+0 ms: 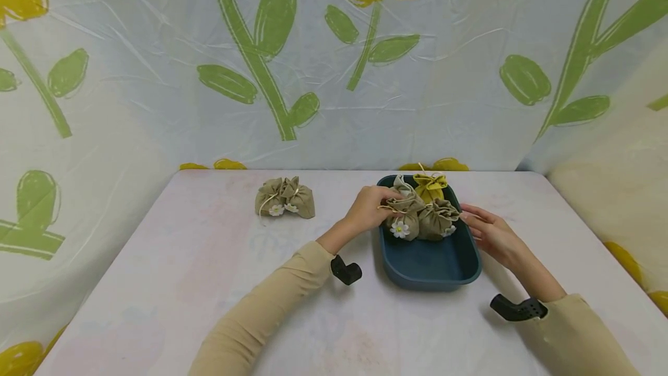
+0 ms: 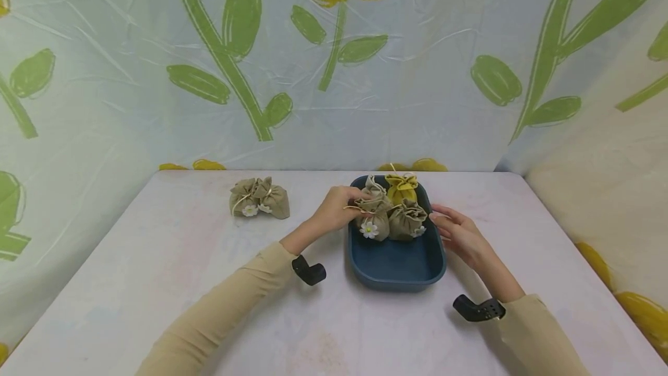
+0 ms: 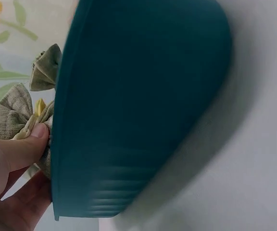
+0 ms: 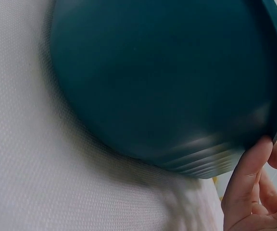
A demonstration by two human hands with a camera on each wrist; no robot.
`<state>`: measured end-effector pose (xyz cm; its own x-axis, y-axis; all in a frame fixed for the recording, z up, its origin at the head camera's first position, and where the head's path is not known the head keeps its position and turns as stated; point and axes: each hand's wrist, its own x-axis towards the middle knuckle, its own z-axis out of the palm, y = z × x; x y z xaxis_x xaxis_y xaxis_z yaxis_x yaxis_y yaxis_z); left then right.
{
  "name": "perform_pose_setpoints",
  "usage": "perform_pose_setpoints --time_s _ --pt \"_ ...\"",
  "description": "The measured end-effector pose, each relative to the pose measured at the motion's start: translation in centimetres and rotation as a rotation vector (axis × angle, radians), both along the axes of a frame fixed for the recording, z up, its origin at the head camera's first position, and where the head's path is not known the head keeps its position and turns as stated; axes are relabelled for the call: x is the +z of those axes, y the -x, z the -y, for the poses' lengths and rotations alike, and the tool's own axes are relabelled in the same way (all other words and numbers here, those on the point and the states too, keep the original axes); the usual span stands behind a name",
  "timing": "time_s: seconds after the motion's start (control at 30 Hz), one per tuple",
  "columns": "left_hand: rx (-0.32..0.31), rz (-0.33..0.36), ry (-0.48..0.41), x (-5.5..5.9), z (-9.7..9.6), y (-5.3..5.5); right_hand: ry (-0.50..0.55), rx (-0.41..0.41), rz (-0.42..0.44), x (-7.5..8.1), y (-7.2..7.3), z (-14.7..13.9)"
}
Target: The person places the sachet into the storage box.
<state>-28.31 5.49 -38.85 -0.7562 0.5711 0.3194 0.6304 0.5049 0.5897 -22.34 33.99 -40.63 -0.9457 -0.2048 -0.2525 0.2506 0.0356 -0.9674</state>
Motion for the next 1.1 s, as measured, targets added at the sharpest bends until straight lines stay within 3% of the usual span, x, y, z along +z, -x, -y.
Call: perform_pose_setpoints --time_s 0.27,0.53,0.8,1.1 --pt "0.014 0.004 0.091 0.3 -0.3 0.0 0.030 -0.028 0.033 0.3 -0.1 0.1" --pt "-0.024 0.111 -0.038 0.1 0.3 0.1 0.030 -0.029 0.036 0.3 -0.1 0.3" --pt "-0.031 0.109 -0.075 0.3 1.1 -0.2 -0.016 -0.028 0.036 0.3 -0.1 0.3" --pt "-0.013 0.137 -0.168 -0.4 2.3 -0.6 -0.031 -0.021 0.032 0.2 0.0 0.2"
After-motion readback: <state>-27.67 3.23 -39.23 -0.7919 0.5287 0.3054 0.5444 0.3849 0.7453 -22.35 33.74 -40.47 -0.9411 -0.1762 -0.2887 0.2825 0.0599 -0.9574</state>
